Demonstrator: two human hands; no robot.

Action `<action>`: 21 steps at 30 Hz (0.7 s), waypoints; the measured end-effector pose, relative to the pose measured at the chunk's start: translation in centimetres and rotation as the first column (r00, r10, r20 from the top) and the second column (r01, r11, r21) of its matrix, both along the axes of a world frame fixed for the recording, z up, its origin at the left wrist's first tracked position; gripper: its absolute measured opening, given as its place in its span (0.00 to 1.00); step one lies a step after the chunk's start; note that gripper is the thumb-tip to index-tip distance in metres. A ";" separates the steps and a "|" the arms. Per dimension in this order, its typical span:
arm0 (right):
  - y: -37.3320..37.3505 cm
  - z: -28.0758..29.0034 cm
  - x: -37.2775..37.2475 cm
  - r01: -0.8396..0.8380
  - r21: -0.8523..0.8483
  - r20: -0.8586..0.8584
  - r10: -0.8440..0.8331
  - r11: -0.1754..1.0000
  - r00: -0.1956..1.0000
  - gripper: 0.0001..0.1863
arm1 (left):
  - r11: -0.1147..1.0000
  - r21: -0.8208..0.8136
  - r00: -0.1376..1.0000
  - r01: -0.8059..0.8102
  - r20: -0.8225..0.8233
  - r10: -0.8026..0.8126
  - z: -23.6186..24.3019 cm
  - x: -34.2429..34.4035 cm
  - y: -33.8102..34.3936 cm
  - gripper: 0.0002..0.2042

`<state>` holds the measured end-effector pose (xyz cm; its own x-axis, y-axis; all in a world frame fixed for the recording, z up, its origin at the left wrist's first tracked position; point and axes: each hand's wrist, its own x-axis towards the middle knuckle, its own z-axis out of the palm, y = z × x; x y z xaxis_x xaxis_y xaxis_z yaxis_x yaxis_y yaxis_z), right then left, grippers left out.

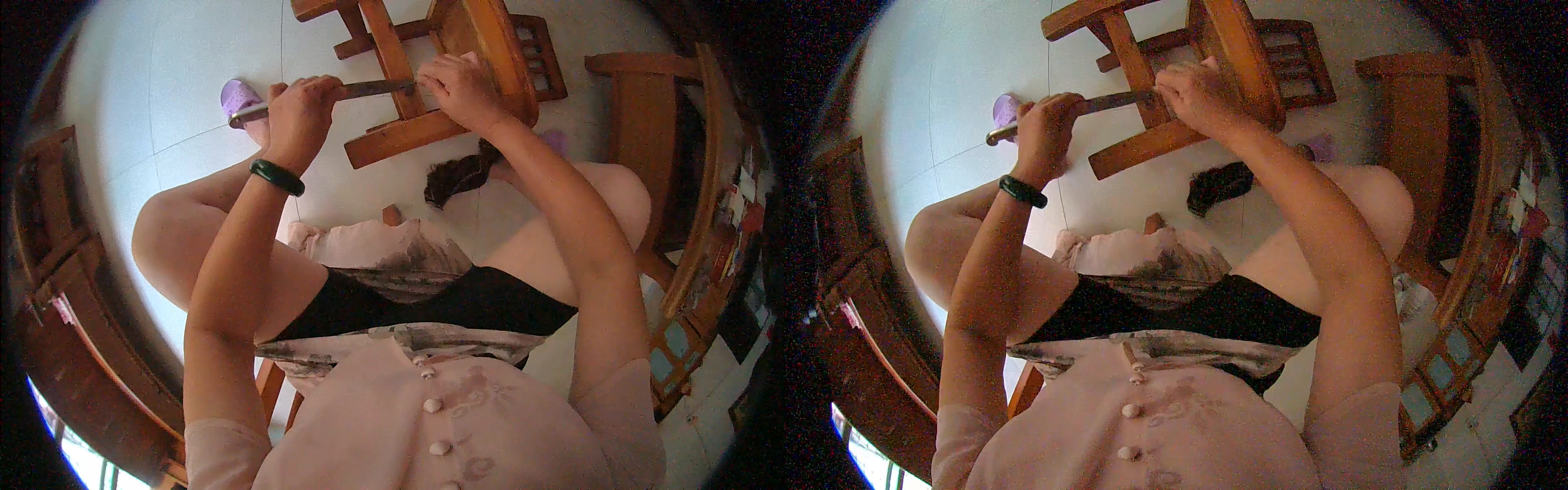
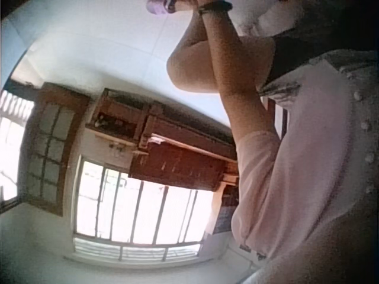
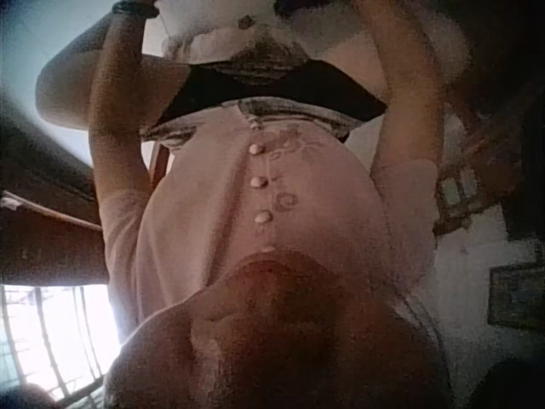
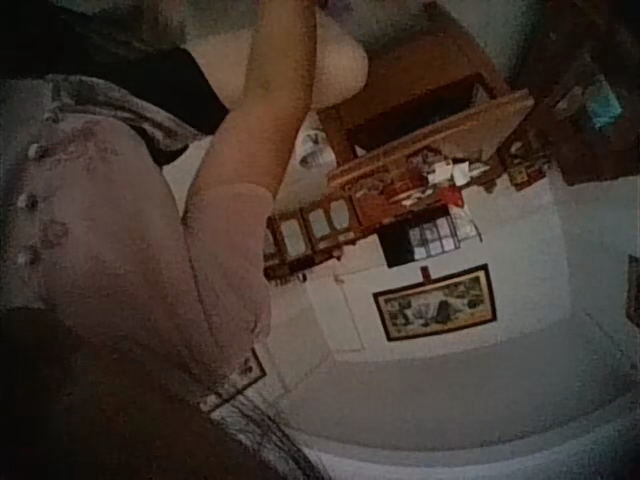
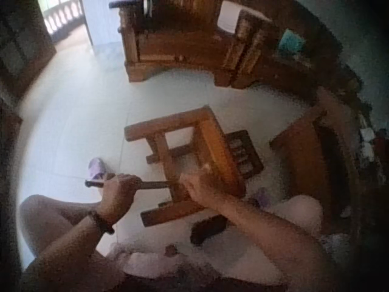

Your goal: The person sits on the floor and uses a knife to scrape and pry at the joints of a wooden chair. They reposition the chair multiple times to access different areas and continue scraping along the frame.

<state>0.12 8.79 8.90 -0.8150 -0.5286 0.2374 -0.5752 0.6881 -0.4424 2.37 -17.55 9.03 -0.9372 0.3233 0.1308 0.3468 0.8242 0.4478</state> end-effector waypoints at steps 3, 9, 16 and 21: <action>0.0 0.0 0.1 -0.003 0.034 0.026 0.002 0.999 1.000 0.05 | 0.999 0.037 0.999 -0.008 -0.036 0.009 0.1 0.1 0.1 0.06; 0.4 0.0 0.0 -0.060 0.013 0.015 0.060 0.998 0.998 0.04 | 0.999 -0.026 0.999 0.021 -0.026 -0.022 0.7 0.6 0.2 0.06; 0.0 0.1 0.0 -0.018 0.011 0.026 0.018 1.000 1.000 0.04 | 1.000 -0.020 0.999 0.008 -0.041 -0.009 0.7 0.0 0.3 0.05; 0.5 0.3 0.0 -0.090 0.002 0.046 0.090 0.996 0.995 0.05 | 0.998 -0.067 1.000 0.016 0.005 -0.015 0.9 0.6 0.2 0.05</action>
<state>0.07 9.28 9.20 -0.7741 -0.6011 0.1988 -0.6141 0.6365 -0.4665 2.94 -17.30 9.96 -0.9326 0.3456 0.1043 0.3579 0.8468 0.3935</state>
